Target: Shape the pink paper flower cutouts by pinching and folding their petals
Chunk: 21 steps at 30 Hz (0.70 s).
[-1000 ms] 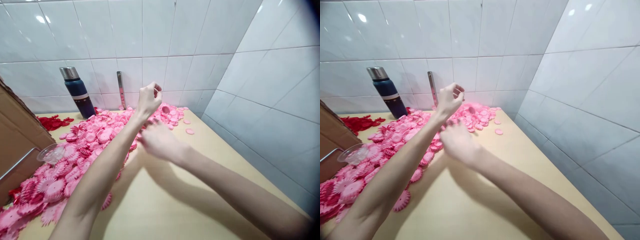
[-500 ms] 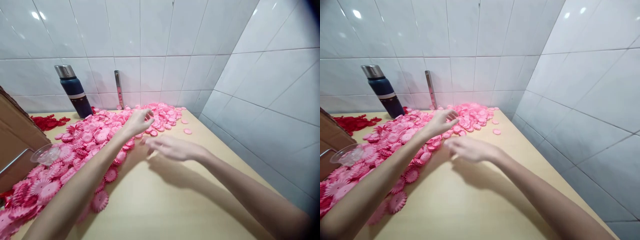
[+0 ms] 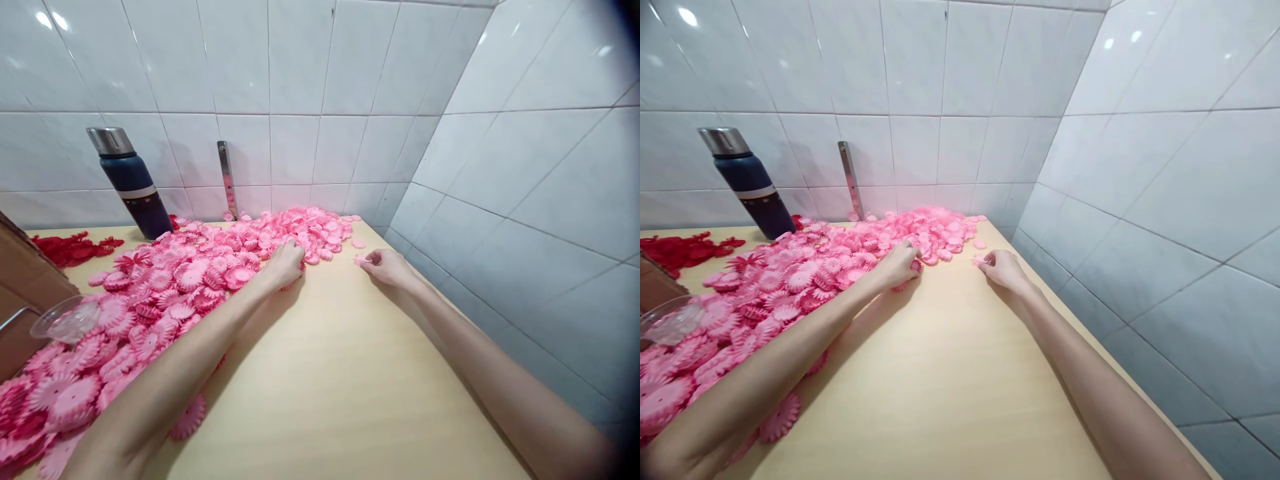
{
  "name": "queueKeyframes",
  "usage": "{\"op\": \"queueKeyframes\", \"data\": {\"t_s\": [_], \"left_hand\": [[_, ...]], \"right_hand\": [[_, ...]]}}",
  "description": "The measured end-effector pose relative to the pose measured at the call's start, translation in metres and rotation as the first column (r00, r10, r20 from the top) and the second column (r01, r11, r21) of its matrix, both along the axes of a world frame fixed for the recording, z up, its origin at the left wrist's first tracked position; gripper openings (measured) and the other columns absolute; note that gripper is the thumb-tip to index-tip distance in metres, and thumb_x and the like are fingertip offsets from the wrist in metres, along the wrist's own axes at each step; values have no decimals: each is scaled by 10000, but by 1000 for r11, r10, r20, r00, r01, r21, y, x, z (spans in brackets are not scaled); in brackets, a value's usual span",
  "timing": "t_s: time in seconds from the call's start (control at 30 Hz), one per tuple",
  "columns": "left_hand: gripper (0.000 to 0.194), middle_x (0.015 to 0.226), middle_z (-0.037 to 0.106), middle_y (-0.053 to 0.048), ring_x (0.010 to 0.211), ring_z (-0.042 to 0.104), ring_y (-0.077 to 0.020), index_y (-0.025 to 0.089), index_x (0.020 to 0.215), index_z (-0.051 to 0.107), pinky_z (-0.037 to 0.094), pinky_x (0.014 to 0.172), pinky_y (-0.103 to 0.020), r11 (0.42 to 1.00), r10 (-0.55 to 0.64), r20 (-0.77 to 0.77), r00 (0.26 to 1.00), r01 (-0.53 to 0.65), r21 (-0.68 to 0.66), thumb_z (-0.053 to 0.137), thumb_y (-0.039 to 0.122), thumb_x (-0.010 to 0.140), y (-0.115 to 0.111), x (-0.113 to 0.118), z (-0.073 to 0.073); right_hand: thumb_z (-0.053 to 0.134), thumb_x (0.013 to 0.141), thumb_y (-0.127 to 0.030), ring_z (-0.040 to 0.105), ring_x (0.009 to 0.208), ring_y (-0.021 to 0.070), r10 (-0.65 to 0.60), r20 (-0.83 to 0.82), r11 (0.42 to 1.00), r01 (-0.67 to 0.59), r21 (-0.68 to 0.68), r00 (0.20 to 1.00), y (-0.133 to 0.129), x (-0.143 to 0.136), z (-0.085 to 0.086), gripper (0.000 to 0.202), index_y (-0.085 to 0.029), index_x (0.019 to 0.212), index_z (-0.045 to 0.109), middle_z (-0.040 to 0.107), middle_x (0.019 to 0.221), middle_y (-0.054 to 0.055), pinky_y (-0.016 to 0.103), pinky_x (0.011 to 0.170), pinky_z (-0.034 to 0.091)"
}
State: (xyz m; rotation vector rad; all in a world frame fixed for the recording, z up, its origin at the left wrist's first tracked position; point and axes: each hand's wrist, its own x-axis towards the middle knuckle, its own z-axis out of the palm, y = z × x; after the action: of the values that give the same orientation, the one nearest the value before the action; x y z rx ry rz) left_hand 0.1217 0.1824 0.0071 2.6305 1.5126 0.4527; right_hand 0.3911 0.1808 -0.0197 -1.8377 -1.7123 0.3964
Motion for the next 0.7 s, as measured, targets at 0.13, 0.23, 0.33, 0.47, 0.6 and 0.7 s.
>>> {"op": "queueKeyframes", "data": {"t_s": [0.13, 0.23, 0.33, 0.47, 0.6, 0.7], "left_hand": [[205, 977, 595, -111, 889, 575, -215, 138, 922, 667, 451, 759, -297, 999, 35, -14, 999, -34, 35, 536, 89, 771, 1, -10, 1], [220, 984, 590, -130, 919, 560, -243, 134, 894, 671, 436, 802, -359, 989, 110, -11, 994, -109, 99, 480, 68, 806, -6, -17, 13], [305, 1059, 592, -175, 1115, 478, -333, 112, 865, 665, 339, 945, -501, 941, 190, -44, 981, -169, 294, 406, -28, 784, -19, -18, 31], [258, 962, 656, -135, 1016, 559, -270, 123, 814, 654, 402, 894, -402, 976, -9, -35, 999, 16, 218, 466, -36, 739, -40, -16, 44], [157, 853, 678, -52, 794, 612, -182, 157, 858, 625, 436, 655, -252, 937, -258, 193, 947, 294, -191, 550, 84, 740, -58, -23, 32], [127, 813, 662, -36, 776, 605, -173, 174, 837, 598, 422, 630, -236, 960, -157, 148, 976, 186, -207, 534, 102, 754, -59, -37, 19]], "right_hand": [[724, 636, -264, 579, 533, 171, 37, -149, 999, -34, 21, 988, 5, -8, 2, 144, -158, 639, 626, 620, 585, 36, 304, 595, 449], [768, 632, -300, 588, 518, 164, 120, -319, 992, -100, 78, 940, 14, -28, 18, 226, -137, 749, 663, 627, 597, 40, 301, 568, 489], [635, 797, -475, 670, 729, 161, 239, -503, 969, -168, 183, 831, 24, -60, 36, 401, -187, 1076, 626, 685, 958, 77, 289, 659, 550], [684, 766, -516, 668, 849, 173, 330, -799, 943, -214, 255, 503, 16, -89, 52, 363, -186, 915, 669, 669, 1049, 83, 256, 663, 552], [492, 838, -653, 670, 723, 199, 310, -930, 673, -736, 66, 200, -33, -86, 55, 569, -130, 748, 699, 712, 875, 129, 318, 653, 540], [463, 862, -642, 686, 881, 274, 237, -959, 184, -976, -113, 156, -79, -91, 45, 617, -84, 907, 723, 696, 1021, 184, 421, 815, 524]]}}
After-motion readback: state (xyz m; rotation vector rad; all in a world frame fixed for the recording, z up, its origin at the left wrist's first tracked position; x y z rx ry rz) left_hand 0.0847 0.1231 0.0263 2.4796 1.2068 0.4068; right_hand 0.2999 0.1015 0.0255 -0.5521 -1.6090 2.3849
